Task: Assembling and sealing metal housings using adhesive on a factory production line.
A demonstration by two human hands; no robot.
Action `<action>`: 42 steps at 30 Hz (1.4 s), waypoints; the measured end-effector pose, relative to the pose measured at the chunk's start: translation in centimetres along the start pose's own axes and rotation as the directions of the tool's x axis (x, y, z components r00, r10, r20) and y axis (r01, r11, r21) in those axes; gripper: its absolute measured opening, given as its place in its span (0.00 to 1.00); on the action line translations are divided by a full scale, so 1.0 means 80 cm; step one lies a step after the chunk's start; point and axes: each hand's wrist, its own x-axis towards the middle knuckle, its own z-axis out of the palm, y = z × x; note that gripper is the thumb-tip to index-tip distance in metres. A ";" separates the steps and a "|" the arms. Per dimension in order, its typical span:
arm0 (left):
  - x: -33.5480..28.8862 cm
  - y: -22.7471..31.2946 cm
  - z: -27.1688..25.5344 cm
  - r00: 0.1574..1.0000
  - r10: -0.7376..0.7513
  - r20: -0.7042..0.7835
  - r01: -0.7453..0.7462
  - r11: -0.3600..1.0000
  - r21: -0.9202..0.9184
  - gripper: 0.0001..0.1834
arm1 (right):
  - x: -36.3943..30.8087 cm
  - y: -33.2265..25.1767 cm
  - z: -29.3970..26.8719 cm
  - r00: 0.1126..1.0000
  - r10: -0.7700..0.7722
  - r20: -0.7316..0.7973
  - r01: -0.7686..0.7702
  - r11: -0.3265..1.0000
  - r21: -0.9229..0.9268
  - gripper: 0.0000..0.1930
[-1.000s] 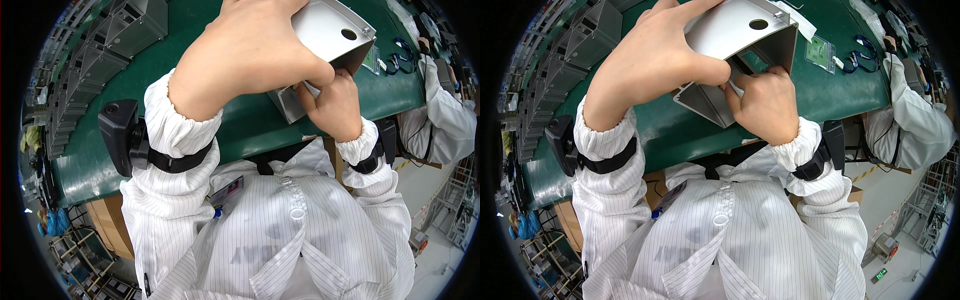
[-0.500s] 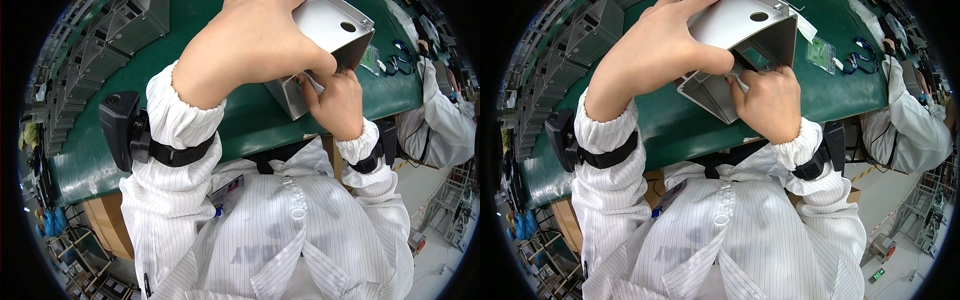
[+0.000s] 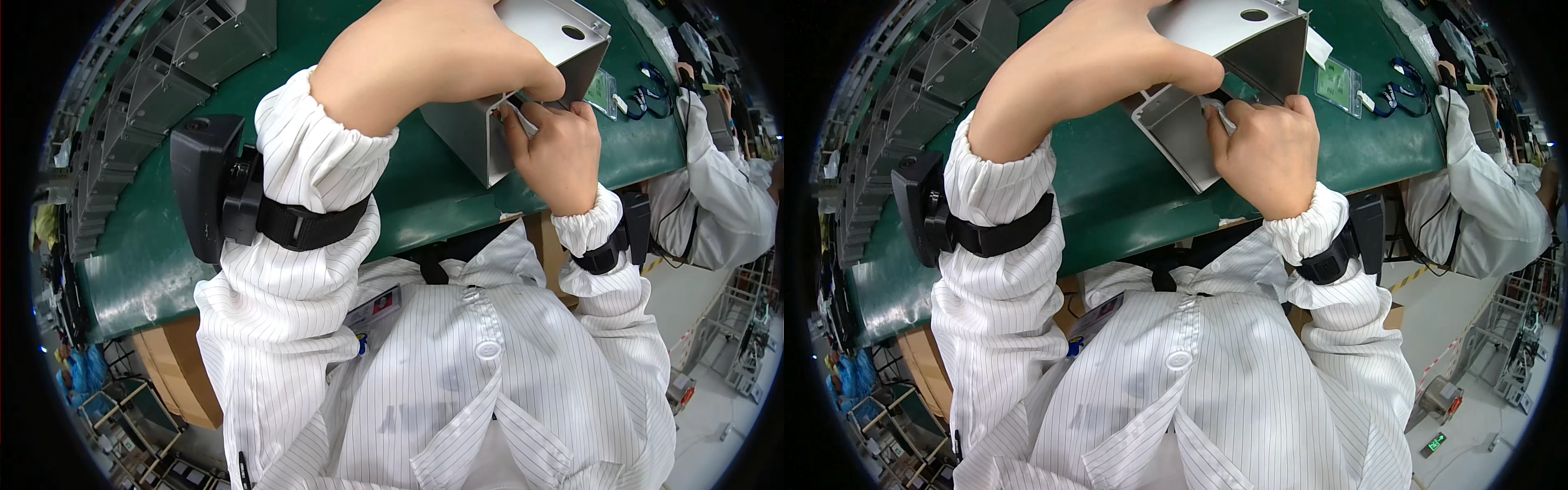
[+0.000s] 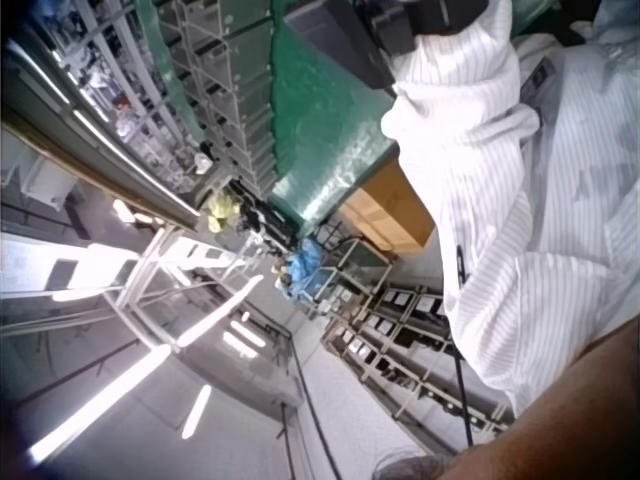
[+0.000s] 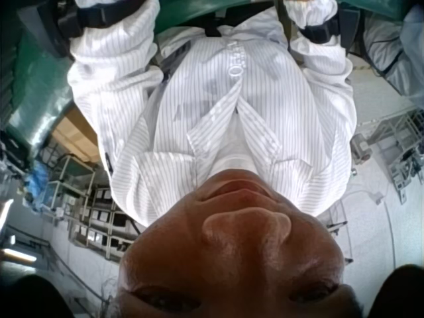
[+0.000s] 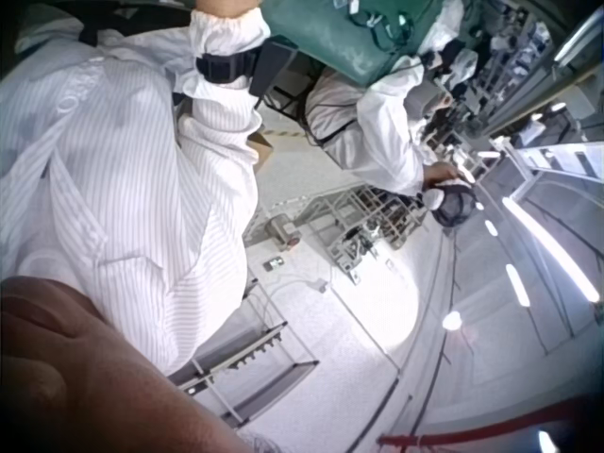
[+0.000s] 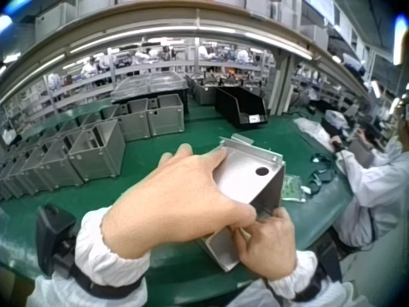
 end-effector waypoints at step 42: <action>-0.007 -0.016 0.062 0.833 -0.512 -0.208 0.370 0.796 -0.478 0.53 | 0.037 -0.014 0.003 0.889 0.077 0.451 -0.266 0.889 0.373 0.17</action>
